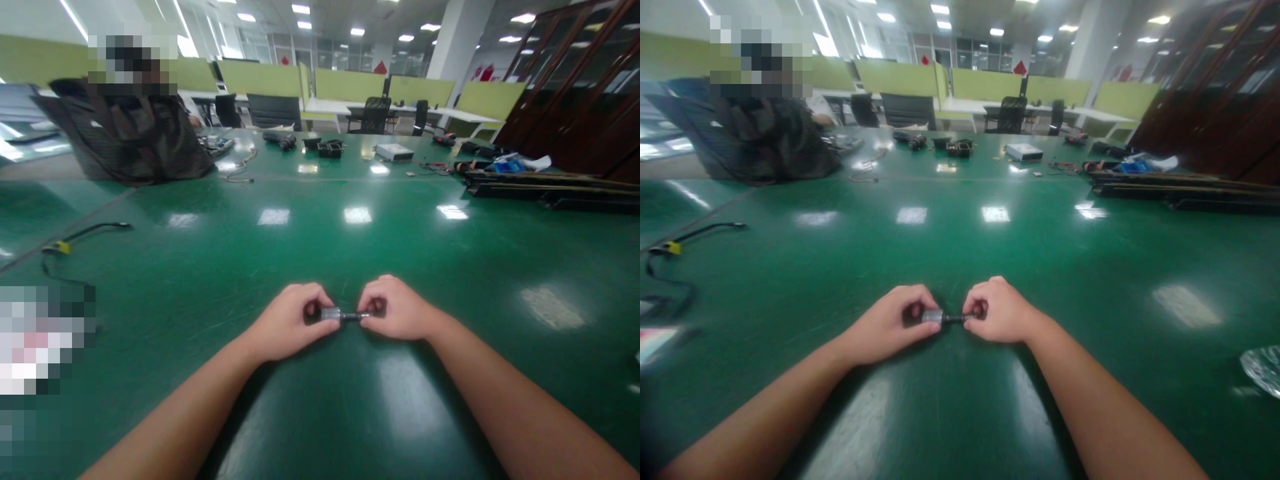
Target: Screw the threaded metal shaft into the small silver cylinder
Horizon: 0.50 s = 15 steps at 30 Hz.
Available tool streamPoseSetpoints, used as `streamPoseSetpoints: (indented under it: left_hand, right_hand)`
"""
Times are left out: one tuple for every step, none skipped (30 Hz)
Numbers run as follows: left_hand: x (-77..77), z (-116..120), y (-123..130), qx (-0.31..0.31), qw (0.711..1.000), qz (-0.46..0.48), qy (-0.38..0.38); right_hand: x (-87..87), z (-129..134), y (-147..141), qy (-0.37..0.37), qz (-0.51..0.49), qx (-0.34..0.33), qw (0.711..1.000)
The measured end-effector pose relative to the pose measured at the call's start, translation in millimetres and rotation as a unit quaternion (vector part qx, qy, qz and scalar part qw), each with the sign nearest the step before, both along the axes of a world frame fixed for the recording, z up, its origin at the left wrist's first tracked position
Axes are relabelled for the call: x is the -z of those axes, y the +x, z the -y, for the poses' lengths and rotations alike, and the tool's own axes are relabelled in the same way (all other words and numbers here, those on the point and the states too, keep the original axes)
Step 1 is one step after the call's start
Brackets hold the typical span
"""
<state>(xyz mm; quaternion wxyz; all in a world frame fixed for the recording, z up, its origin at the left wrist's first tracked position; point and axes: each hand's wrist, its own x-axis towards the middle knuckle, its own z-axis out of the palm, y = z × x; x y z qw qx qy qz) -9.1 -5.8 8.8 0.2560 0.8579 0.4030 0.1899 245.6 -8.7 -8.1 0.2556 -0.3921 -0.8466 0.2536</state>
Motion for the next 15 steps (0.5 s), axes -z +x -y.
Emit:
streamPoseSetpoints:
  left_hand:
    - [-0.2,0,0,0.000,1.000,0.000,-0.001]
    - [-0.4,0,0,-0.001,1.000,0.001,-0.002]
    - [-0.5,0,0,-0.001,1.000,0.001,-0.002]
    - [-0.4,0,0,-0.002,1.000,0.002,-0.002]
    - [-0.3,0,0,-0.002,1.000,0.003,-0.003]
    - [-0.2,0,0,-0.001,1.000,0.004,-0.004]
    - [0.0,0,-1,-0.001,1.000,0.005,-0.004]
    - [0.2,0,-1,0.000,1.000,0.006,-0.005]
    - [0.4,0,-1,0.001,1.000,0.006,-0.006]
    - [0.6,0,-1,0.001,1.000,0.006,-0.007]
    - [0.7,0,-1,0.001,1.000,0.005,-0.007]
    - [0.9,0,-2,0.002,1.000,0.005,-0.008]
    - [1.0,0,-2,0.002,1.000,0.004,-0.009]
    - [1.1,0,-2,0.002,1.000,0.004,-0.009]
    - [1.2,0,-2,0.001,1.000,0.004,-0.009]
  right_hand:
    - [-0.1,0,0,-0.003,0.002,0.000,1.000]
    - [-0.3,0,1,-0.007,0.003,0.001,1.000]
    - [-0.7,-1,1,-0.011,0.003,0.002,1.000]
    - [-1.2,-1,2,-0.018,0.002,0.003,1.000]
    - [-1.7,-1,2,-0.026,0.000,0.003,1.000]
    - [-2.4,-1,3,-0.035,-0.001,0.004,0.999]
    - [-3.0,-1,3,-0.043,-0.003,0.006,0.999]
    - [-3.6,-1,4,-0.049,-0.002,0.008,0.999]
    - [-4.0,-2,5,-0.053,0.001,0.009,0.999]
    - [-4.4,-2,6,-0.055,0.004,0.010,0.998]
    - [-4.6,-3,7,-0.058,0.007,0.011,0.998]
    - [-4.6,-3,8,-0.060,0.009,0.013,0.998]
    - [-4.6,-3,9,-0.061,0.010,0.015,0.998]
    - [-4.4,-4,11,-0.062,0.011,0.017,0.998]
    - [-4.3,-4,12,-0.061,0.011,0.021,0.998]
